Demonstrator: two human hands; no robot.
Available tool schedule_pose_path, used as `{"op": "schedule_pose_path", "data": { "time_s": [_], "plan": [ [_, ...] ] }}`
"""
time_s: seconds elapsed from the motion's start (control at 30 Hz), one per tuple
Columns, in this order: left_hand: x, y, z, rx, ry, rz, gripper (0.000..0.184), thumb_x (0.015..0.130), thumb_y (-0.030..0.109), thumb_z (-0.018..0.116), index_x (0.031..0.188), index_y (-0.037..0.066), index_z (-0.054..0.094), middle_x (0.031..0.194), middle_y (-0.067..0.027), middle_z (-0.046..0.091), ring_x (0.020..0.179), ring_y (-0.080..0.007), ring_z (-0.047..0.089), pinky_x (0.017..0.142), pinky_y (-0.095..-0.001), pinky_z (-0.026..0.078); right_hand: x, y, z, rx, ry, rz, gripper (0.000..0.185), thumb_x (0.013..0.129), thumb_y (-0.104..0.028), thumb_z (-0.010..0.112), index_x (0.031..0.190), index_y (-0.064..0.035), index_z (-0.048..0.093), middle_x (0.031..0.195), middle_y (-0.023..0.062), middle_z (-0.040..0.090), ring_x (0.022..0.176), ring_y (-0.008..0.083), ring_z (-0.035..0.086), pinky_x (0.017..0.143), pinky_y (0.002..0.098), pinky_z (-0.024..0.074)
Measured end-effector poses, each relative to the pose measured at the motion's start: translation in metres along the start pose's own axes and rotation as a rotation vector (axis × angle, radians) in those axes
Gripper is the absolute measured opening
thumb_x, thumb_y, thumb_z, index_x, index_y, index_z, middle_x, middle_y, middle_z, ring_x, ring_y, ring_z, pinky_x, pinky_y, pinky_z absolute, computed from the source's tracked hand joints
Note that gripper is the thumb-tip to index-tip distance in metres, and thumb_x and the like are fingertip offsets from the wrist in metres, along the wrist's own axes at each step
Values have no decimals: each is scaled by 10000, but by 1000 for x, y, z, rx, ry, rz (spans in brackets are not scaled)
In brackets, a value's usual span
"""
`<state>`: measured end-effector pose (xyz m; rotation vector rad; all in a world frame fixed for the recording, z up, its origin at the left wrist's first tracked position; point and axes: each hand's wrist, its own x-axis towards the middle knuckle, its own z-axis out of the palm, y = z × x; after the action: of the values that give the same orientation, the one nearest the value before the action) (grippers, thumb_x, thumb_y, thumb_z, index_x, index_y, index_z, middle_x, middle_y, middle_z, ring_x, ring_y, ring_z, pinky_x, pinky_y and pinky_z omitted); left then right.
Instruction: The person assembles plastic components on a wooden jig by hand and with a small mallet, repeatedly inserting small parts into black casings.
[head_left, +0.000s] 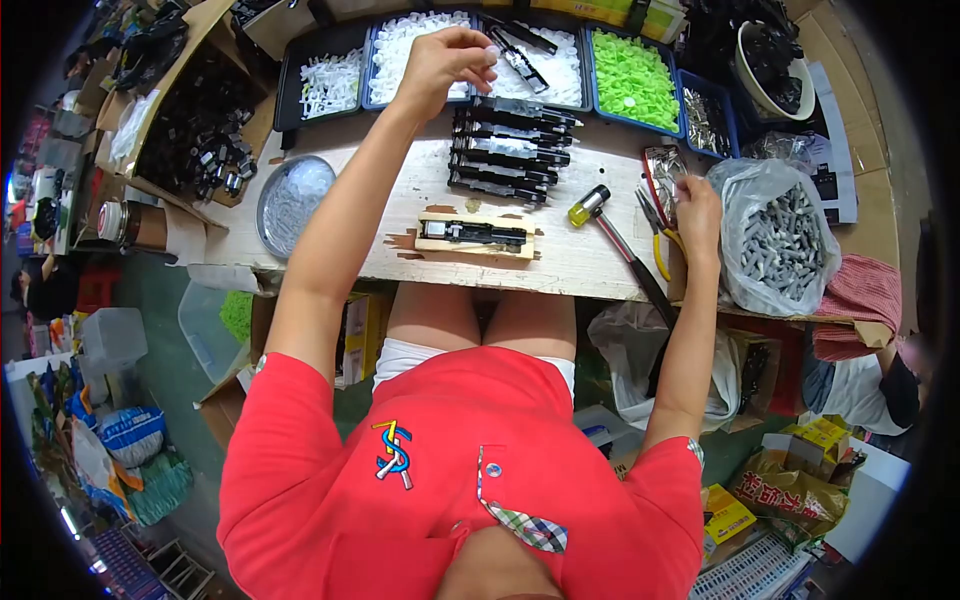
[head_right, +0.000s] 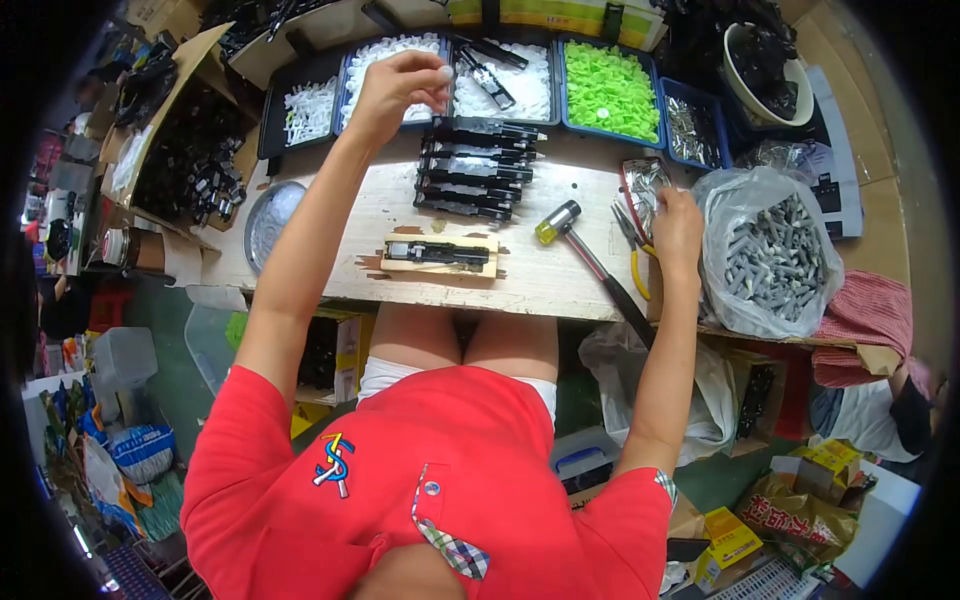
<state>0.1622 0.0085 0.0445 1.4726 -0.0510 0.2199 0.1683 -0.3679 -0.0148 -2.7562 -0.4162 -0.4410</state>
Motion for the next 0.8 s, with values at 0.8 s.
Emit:
{"op": "schedule_pose_path", "data": {
  "time_s": [0.8],
  "plan": [
    [-187,-9,27,-333,-82,57,141,728,-110,602,826,-10,616,871,-85,552,786,-164,611,700,-262,551,-52,-214,-17,1577,-620,258,95,798,-51,604,890,-32,617,710,-26,565,541,21,421,468,166,311]
  ]
}}
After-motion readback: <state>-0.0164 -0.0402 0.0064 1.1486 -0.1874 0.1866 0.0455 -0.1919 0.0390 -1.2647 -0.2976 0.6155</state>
